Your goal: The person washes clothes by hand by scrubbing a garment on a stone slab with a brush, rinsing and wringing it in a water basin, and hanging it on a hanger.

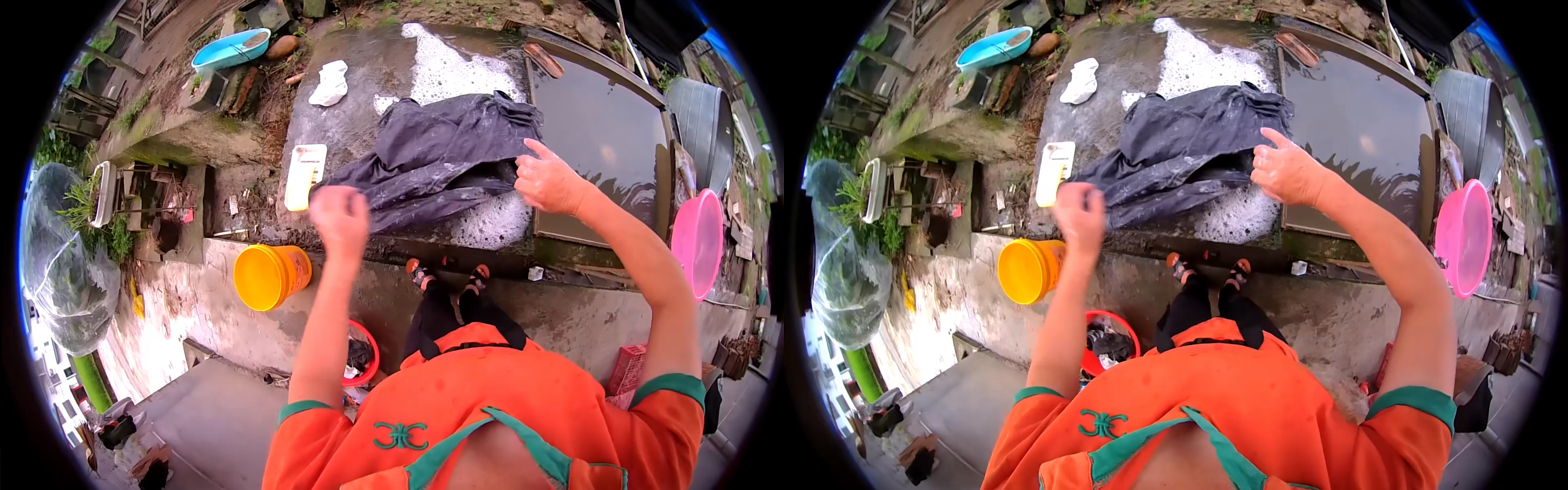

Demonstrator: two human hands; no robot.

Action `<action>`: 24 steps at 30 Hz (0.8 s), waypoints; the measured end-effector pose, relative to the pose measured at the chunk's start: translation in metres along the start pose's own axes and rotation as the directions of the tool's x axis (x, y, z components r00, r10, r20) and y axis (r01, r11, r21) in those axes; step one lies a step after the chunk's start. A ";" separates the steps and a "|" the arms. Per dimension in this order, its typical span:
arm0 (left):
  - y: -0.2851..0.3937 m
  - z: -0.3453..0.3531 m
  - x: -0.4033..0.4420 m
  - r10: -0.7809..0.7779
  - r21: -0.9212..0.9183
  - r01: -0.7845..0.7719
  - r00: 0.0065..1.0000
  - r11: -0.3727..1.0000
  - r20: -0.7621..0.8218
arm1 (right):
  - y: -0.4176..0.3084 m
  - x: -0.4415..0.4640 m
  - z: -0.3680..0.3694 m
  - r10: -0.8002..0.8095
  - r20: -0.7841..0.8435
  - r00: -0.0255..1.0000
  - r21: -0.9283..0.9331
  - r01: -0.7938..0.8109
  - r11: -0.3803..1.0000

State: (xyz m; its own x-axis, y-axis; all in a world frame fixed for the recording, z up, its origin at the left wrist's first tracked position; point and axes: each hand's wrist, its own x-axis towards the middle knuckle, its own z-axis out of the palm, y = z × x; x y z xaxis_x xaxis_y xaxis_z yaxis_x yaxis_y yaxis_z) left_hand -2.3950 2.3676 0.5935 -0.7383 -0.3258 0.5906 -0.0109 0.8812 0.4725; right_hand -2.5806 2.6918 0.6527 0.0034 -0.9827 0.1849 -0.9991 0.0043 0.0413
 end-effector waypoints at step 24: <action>0.065 -0.006 0.086 0.265 0.008 -0.440 0.556 0.898 0.788 | 0.021 0.021 -0.043 0.296 -0.099 0.950 -0.353 -0.312 0.882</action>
State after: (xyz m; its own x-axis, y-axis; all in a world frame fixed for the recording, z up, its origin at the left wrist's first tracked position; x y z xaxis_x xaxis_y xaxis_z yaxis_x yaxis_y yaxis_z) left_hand -2.4553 2.3948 0.6789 -0.9446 0.3224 -0.0613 0.3096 0.9374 0.1595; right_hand -2.6002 2.6795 0.6999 -0.2882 -0.9140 0.2855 -0.8677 0.3754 0.3259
